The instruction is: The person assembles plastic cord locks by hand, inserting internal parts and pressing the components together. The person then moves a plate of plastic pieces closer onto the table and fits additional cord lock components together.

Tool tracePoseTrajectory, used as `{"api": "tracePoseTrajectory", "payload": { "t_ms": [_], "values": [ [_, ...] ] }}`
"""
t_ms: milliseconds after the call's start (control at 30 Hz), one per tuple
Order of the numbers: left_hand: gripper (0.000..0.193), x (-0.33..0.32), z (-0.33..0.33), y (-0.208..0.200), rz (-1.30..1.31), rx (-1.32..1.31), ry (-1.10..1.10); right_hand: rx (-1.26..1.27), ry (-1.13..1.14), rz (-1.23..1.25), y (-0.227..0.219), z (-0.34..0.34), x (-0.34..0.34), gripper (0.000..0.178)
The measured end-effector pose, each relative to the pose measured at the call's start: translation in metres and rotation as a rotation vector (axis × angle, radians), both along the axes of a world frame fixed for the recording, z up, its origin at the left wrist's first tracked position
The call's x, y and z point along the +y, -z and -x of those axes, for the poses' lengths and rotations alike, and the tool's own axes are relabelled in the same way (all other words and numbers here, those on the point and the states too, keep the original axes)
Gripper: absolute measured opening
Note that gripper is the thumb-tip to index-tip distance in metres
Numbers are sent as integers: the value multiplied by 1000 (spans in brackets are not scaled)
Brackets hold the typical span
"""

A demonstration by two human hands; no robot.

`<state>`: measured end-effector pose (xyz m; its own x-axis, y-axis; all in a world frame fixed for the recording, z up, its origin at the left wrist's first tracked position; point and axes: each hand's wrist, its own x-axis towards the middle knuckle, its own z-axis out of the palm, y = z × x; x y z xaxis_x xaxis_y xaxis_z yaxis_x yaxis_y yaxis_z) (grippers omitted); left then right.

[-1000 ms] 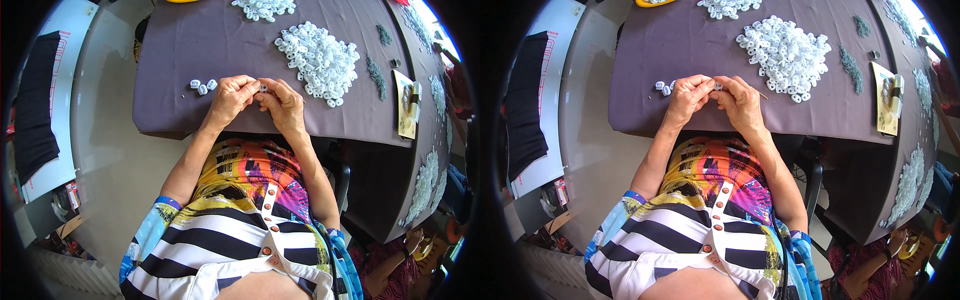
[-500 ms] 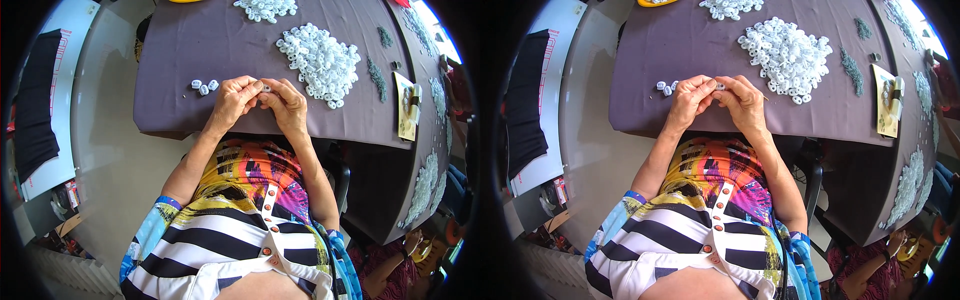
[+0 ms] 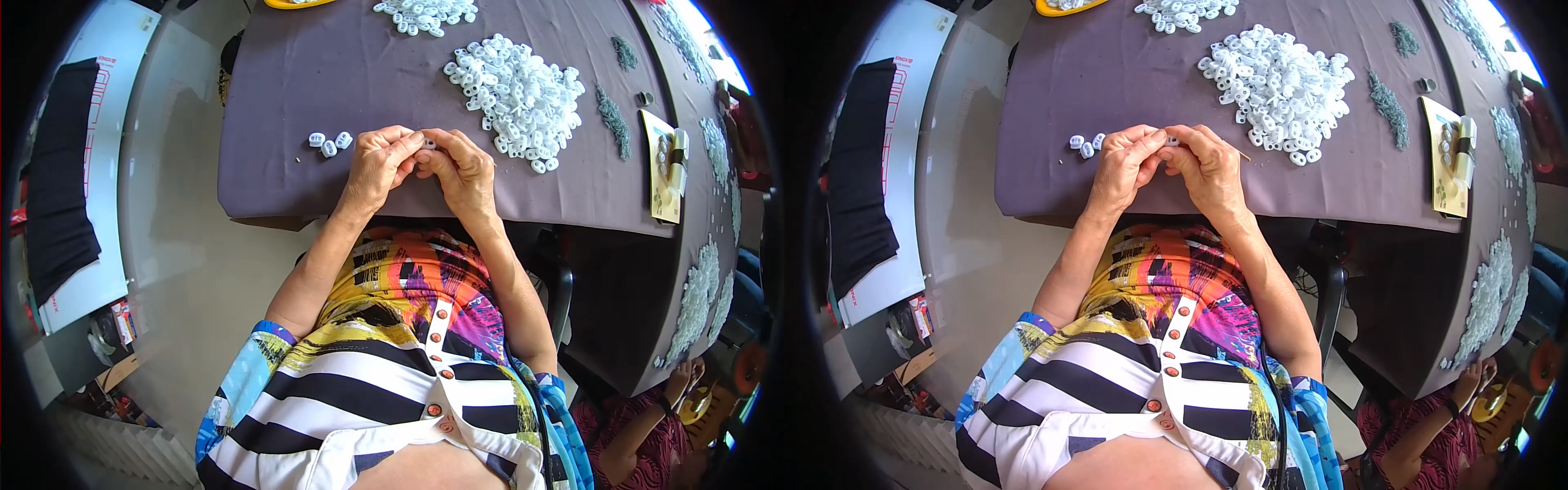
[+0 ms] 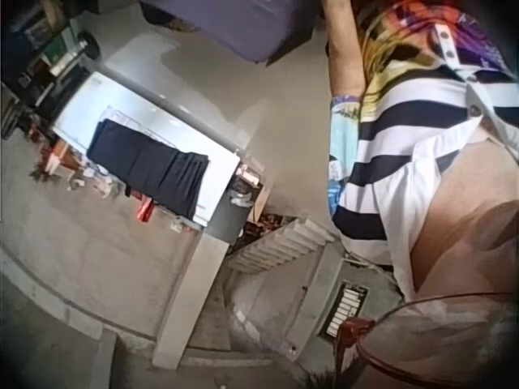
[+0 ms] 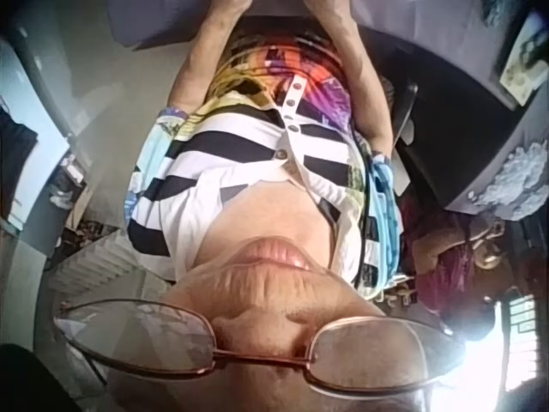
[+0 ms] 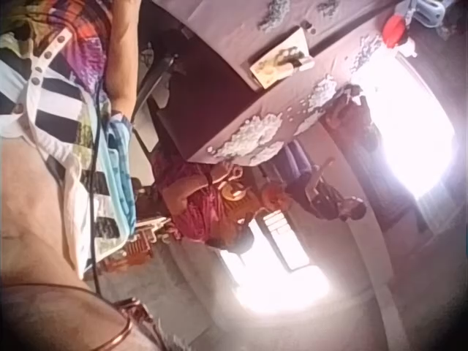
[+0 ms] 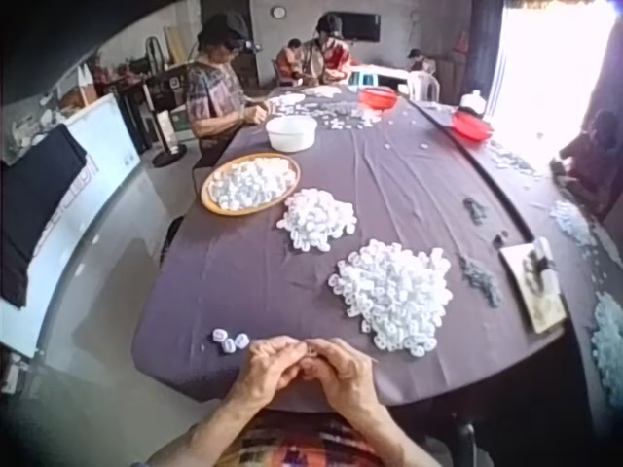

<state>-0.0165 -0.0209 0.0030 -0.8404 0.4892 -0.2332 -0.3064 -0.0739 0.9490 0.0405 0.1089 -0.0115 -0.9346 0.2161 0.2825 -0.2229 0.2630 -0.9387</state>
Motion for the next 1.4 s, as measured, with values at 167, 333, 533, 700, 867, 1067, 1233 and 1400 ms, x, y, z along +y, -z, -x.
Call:
{"api": "tracePoseTrajectory", "payload": {
  "t_ms": [167, 333, 533, 700, 867, 1067, 1233, 1400],
  "values": [
    [23, -4, 1, 4, -16, -1, 16, 3, -2, -3, 0, 0, 0, 21],
    [22, -5, 2, 5, -16, -14, 10, -13, -9, 23, -2, -1, -1, 20],
    [21, -5, -1, 4, -35, -57, -9, 14, 1, -66, -2, -1, -1, 20],
    [21, -4, -1, -1, -22, -77, -15, 5, 32, -75, -4, -2, -4, 18],
    [21, -5, 0, 1, -15, -68, 11, 15, 40, -105, -3, -3, -3, 18],
    [20, -5, 0, 2, 2, -81, 6, 29, 50, -146, -3, -3, -5, 17],
    [21, -4, 1, -2, 15, -86, 11, 40, 62, -165, -2, -2, -5, 15],
    [21, -6, -2, 1, 14, -111, 9, 13, 63, -153, -1, -3, -5, 13]
  ]
}}
